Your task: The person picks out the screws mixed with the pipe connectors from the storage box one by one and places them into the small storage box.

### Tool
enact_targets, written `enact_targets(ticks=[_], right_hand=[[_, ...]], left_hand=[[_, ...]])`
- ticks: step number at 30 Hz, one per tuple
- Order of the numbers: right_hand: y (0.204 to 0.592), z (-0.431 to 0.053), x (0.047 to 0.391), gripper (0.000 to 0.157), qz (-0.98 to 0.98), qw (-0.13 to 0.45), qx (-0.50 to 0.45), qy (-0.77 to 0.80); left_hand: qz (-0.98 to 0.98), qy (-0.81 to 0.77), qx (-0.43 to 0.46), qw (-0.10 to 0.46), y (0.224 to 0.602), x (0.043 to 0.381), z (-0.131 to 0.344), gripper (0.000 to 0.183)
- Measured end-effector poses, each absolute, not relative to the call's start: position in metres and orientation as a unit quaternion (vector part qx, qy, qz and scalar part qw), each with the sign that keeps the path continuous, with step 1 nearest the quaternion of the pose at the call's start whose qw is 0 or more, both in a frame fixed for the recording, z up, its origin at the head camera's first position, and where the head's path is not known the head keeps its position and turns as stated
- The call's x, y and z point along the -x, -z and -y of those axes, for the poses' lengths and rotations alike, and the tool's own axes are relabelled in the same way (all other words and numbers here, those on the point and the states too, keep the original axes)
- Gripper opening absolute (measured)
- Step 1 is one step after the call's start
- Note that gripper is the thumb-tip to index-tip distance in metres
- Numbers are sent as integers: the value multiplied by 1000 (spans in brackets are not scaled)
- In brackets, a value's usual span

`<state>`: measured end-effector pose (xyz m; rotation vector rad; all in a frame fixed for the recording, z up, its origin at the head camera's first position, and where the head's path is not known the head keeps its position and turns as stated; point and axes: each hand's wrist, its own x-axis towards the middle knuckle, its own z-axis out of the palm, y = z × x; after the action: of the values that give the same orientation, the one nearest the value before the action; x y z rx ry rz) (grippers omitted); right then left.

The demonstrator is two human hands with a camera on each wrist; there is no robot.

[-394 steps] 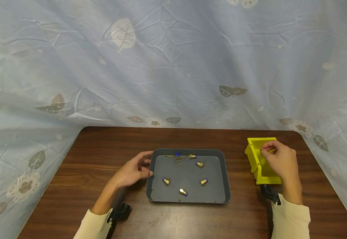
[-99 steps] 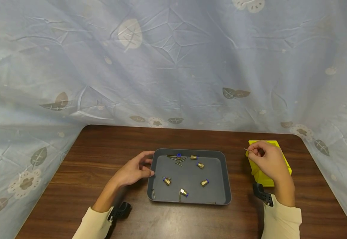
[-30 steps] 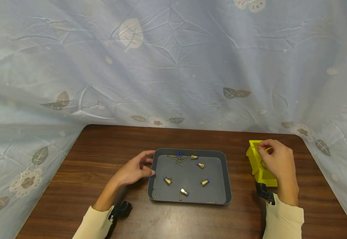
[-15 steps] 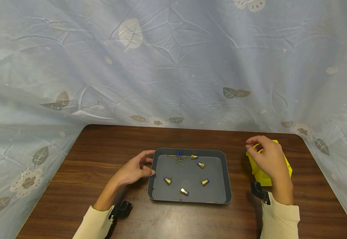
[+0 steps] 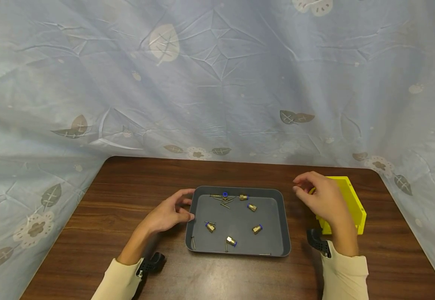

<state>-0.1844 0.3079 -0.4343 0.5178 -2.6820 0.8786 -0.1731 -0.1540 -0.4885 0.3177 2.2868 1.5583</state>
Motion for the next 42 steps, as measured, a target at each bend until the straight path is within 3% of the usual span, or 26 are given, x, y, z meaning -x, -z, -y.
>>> enact_targets(ticks=[9, 27, 42], right_hand=[[436, -289, 186, 16, 911, 101, -222, -333], [447, -271, 190, 39, 878, 22, -292, -379], [458, -257, 194, 39, 875, -8, -310, -372]], left_hand=[[-808, -551, -114, 176, 490, 174, 154, 80], [-819, -538, -102, 171, 492, 174, 154, 80], [-820, -537, -106, 170, 494, 174, 154, 80]])
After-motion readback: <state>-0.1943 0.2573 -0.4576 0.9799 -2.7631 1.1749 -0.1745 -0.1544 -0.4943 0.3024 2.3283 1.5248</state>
